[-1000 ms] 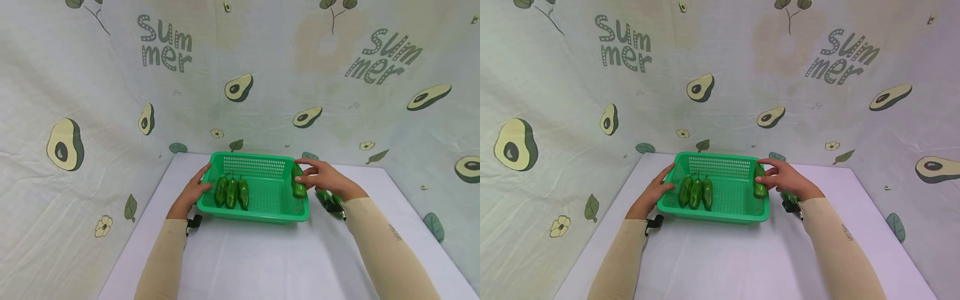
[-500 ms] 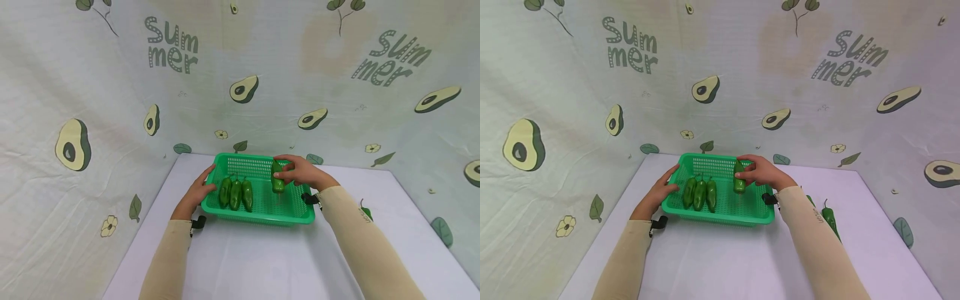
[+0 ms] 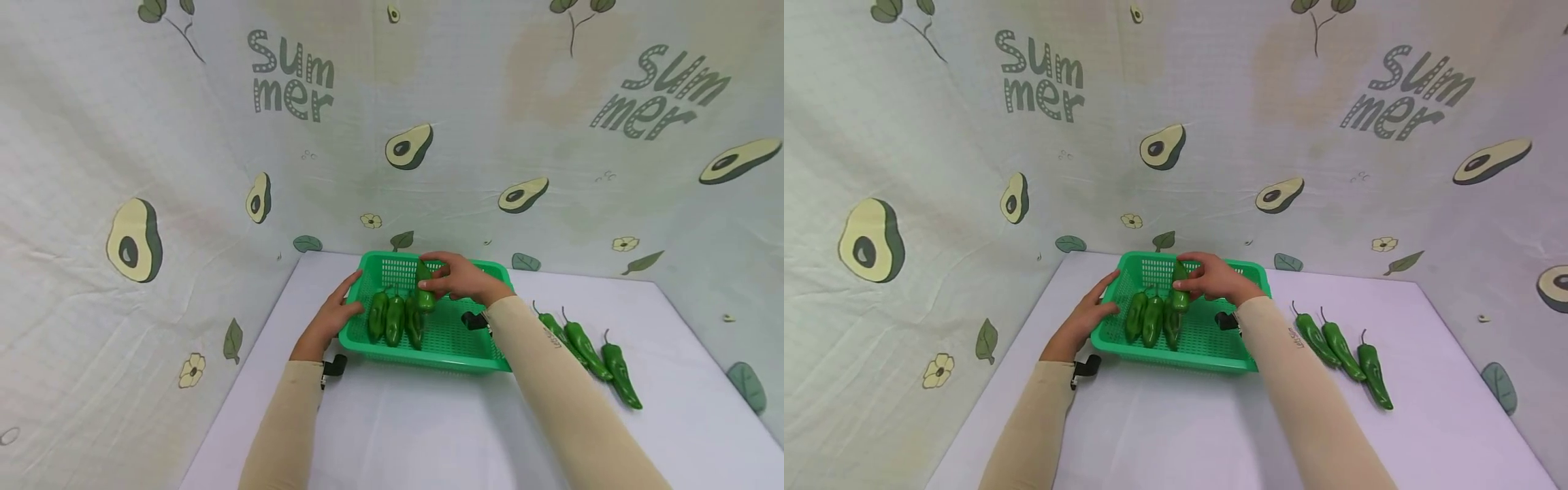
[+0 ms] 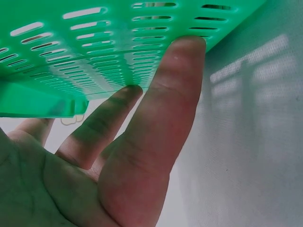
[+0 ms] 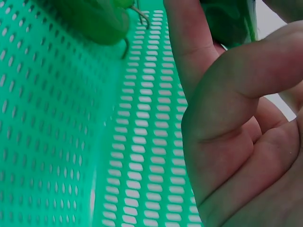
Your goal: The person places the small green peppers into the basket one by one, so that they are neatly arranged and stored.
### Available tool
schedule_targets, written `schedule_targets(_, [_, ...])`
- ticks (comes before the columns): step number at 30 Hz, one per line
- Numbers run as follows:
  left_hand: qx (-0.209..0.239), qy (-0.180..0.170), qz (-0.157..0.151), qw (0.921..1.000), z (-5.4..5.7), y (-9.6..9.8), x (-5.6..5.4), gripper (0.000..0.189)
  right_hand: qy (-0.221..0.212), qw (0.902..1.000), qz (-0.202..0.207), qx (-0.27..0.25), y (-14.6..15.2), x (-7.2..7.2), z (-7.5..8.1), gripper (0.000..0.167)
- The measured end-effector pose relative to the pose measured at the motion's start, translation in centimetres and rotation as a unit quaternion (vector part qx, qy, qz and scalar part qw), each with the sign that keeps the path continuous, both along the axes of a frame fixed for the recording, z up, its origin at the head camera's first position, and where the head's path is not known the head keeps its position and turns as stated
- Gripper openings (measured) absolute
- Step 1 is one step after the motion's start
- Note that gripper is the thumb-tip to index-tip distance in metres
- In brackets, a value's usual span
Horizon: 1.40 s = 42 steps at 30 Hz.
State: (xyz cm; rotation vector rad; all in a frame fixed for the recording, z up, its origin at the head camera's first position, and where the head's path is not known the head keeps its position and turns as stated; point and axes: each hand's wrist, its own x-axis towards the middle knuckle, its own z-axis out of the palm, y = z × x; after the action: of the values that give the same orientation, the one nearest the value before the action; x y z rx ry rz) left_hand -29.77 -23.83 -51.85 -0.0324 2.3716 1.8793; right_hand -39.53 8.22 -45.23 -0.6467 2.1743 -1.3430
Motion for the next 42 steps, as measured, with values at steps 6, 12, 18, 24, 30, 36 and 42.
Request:
schedule_targets(6, [-0.004,-0.001,-0.003,1.0,-0.2,0.5,-0.1,0.086,-0.016,0.9999,0.005,-0.001,-1.0,-0.4,-1.3,0.081])
schedule_targets(12, [-0.013,0.007,0.001,0.9999,-0.1,0.7,0.1,0.085,-0.016,0.9997,0.01,0.014,-1.1,-0.4,-2.3,0.084])
schedule_targets(18, [-0.011,0.01,-0.003,0.9999,-0.1,0.4,0.0,0.085,-0.012,0.9993,0.009,0.033,-1.2,-0.4,-2.5,0.084])
schedule_targets(24, [-0.01,0.013,-0.004,0.9999,-0.3,0.0,-0.2,0.085,0.007,0.9977,0.007,0.067,-1.2,-0.5,-2.4,0.08])
schedule_targets(30, [-0.008,0.016,-0.009,0.9998,-0.1,-0.1,-0.1,0.085,-0.008,0.9963,-0.007,0.086,-0.8,-0.9,-2.8,0.079])
schedule_targets(36, [-0.005,0.014,-0.012,0.9998,0.0,-0.1,-0.1,0.086,-0.06,0.9954,-0.022,0.071,-0.6,-0.7,-2.9,0.078])
schedule_targets(42, [-0.011,0.018,-0.009,0.9997,-0.3,-0.3,-0.3,0.086,-0.104,0.9924,-0.034,0.057,-0.6,-0.5,-3.1,0.079])
